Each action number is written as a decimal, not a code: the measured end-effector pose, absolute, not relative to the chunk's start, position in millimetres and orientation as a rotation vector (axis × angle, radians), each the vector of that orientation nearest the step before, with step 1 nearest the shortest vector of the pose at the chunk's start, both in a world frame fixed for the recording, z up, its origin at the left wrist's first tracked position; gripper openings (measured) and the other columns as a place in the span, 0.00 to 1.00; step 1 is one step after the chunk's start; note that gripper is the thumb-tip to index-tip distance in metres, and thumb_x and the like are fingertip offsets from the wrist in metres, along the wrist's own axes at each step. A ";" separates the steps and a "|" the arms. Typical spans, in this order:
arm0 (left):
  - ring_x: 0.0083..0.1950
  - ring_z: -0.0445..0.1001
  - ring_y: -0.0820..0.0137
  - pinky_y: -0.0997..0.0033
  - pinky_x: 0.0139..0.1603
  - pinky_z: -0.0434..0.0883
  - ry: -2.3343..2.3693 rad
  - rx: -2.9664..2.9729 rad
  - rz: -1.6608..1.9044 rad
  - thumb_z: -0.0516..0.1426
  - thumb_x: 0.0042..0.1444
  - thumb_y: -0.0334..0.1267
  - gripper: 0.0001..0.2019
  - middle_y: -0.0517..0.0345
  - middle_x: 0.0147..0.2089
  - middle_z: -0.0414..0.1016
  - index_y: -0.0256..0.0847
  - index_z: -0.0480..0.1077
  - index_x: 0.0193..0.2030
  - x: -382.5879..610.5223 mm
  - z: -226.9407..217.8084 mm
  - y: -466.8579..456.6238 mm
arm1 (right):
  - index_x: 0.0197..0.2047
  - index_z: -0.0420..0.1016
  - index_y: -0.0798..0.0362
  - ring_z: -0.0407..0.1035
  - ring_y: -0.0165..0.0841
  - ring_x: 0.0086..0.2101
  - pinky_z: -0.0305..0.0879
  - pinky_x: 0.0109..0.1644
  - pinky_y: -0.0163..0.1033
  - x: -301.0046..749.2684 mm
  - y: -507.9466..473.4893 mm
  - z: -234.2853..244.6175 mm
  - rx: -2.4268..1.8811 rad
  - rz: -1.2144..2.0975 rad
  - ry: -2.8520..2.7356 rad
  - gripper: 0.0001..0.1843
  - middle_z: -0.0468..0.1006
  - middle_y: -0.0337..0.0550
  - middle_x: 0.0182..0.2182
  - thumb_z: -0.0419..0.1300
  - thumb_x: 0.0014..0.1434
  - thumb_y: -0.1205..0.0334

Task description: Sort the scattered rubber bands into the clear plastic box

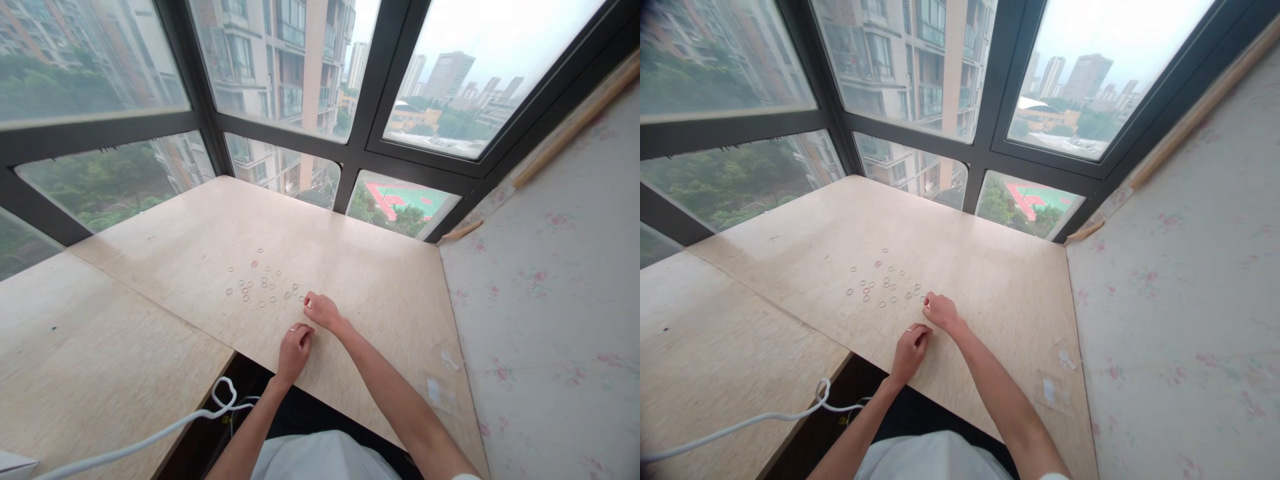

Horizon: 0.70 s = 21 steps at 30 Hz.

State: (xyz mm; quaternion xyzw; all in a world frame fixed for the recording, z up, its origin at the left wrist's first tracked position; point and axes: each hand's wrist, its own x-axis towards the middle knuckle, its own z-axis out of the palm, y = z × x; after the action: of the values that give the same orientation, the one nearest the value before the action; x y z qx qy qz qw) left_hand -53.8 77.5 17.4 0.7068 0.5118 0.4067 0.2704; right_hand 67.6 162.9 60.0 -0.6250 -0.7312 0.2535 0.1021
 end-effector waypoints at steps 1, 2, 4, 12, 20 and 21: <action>0.38 0.72 0.66 0.65 0.40 0.70 1.380 1.903 1.093 0.49 0.54 0.26 0.10 0.54 0.36 0.74 0.41 0.70 0.34 -53.9 17.6 77.6 | 0.38 0.70 0.51 0.69 0.31 0.31 0.54 0.32 0.32 71.8 159.1 62.6 -1.820 0.775 -2.112 0.07 0.76 0.39 0.28 0.55 0.54 0.65; 0.38 0.72 0.66 0.65 0.40 0.70 1.380 1.903 1.087 0.49 0.54 0.27 0.10 0.54 0.36 0.74 0.41 0.70 0.35 -54.1 17.7 77.8 | 0.38 0.69 0.51 0.68 0.29 0.29 0.54 0.32 0.31 77.1 154.4 65.2 -1.795 0.806 -2.060 0.07 0.75 0.37 0.26 0.55 0.55 0.65; 0.39 0.73 0.66 0.65 0.40 0.70 1.374 1.903 1.073 0.48 0.55 0.28 0.10 0.53 0.37 0.74 0.41 0.70 0.35 -54.5 17.8 78.2 | 0.38 0.68 0.52 0.66 0.26 0.24 0.55 0.29 0.29 91.6 141.6 70.2 -1.753 0.874 -1.940 0.06 0.73 0.34 0.21 0.53 0.56 0.64; 0.39 0.74 0.65 0.65 0.41 0.71 1.413 1.936 1.054 0.50 0.57 0.34 0.09 0.53 0.39 0.76 0.41 0.71 0.36 -55.8 15.8 82.2 | 0.34 0.58 0.50 0.53 0.23 0.13 0.48 0.14 0.26 189.1 30.7 70.6 -1.768 1.046 -1.147 0.11 0.64 0.27 0.15 0.51 0.57 0.51; 0.39 0.74 0.65 0.67 0.41 0.70 1.492 2.025 0.967 0.50 0.57 0.40 0.10 0.54 0.40 0.77 0.42 0.72 0.36 -53.9 16.5 87.3 | 0.34 0.63 0.50 0.53 0.25 0.13 0.47 0.16 0.29 260.7 -85.8 75.1 -2.026 0.684 -0.752 0.18 0.62 0.28 0.13 0.56 0.55 0.43; 0.39 0.74 0.65 0.67 0.41 0.70 1.501 2.037 0.959 0.50 0.57 0.41 0.11 0.54 0.40 0.77 0.42 0.72 0.36 -53.3 17.0 87.9 | 0.34 0.64 0.50 0.54 0.26 0.14 0.49 0.17 0.30 265.4 -88.3 75.5 -2.057 0.628 -0.748 0.18 0.62 0.29 0.14 0.55 0.55 0.43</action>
State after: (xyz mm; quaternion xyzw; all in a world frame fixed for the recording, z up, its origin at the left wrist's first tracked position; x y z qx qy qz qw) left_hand -53.3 87.9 17.0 0.7350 0.5418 0.3459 0.2161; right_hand 265.4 -88.3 75.5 -0.8203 -0.2983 0.2503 0.4188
